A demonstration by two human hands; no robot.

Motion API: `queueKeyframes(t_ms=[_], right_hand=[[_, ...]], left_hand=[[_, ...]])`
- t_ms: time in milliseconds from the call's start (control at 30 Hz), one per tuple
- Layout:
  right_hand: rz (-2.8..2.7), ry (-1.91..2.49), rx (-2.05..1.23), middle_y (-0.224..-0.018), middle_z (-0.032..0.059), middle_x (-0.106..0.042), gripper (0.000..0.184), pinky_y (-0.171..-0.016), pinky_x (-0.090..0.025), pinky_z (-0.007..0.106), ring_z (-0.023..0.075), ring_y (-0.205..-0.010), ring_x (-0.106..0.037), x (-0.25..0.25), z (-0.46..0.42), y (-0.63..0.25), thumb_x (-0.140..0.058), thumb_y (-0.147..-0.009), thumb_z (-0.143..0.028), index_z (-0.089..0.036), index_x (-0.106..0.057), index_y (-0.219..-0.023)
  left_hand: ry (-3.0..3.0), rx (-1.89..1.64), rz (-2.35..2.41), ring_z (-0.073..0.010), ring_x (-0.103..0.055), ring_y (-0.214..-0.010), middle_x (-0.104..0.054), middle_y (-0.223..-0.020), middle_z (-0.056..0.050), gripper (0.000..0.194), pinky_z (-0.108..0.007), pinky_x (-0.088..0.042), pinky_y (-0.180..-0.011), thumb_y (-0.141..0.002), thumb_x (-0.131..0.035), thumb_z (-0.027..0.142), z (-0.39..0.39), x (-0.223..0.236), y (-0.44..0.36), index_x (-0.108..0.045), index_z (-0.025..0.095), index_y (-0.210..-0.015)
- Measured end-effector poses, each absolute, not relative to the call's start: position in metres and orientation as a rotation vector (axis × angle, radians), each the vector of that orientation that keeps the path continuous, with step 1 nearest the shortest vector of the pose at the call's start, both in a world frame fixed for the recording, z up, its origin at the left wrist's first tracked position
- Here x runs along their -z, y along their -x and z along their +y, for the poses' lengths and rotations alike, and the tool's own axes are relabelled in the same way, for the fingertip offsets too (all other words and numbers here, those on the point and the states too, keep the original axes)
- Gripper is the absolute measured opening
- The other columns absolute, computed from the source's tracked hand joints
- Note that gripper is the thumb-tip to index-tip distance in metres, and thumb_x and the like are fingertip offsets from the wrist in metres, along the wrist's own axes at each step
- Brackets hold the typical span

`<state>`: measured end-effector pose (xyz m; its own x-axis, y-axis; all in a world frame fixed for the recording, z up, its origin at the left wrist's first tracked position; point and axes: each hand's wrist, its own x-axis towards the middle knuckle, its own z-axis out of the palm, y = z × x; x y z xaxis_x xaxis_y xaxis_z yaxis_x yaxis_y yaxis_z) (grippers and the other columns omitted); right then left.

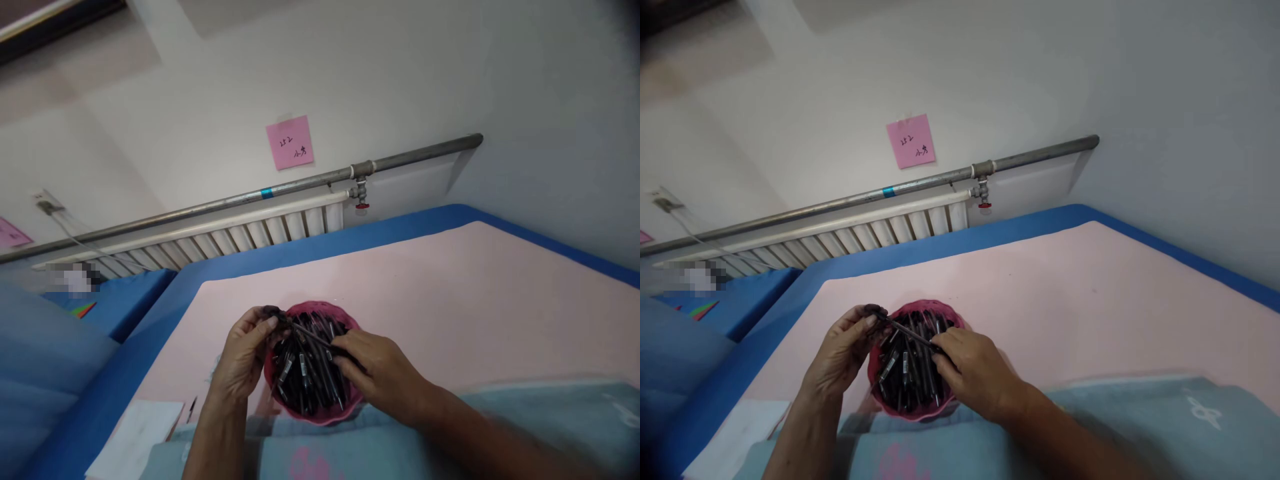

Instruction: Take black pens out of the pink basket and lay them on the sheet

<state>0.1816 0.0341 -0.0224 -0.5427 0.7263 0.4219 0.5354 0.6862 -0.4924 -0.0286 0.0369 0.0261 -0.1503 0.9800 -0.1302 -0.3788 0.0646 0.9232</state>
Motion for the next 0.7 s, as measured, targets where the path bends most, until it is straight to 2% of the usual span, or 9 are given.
queueKeyframes(t_ms=[400, 700], right_hand=[[-2.290, 0.966, -0.376, -0.083, 0.0046, -0.061, 0.016, -0.069, -0.043, 0.030, 0.0168, -0.077, -0.055, 0.025, 0.034, -0.181, -0.044, -0.084, -0.018, -0.018, -0.056, -0.095], [-2.281, 0.966, -0.356, -0.083, 0.0049, -0.061, 0.016, -0.068, -0.043, 0.030, 0.0166, -0.076, -0.055, 0.028, 0.033, -0.181, -0.042, -0.086, -0.019, -0.018, -0.056, -0.094]], left_hand=[[-1.018, -1.250, 1.128, -0.0075, -0.057, -0.060, -0.062, -0.067, 0.002, 0.015, -0.019, -0.045, -0.060, -0.063, -0.070, 0.022, 0.035, -0.019, 0.026, -0.062, 0.015, -0.073], [-1.026, -1.195, 1.144, -0.0085, -0.057, -0.058, -0.062, -0.066, 0.002, 0.016, -0.021, -0.045, -0.060, -0.065, -0.069, 0.023, 0.035, -0.015, 0.022, -0.059, 0.014, -0.074]])
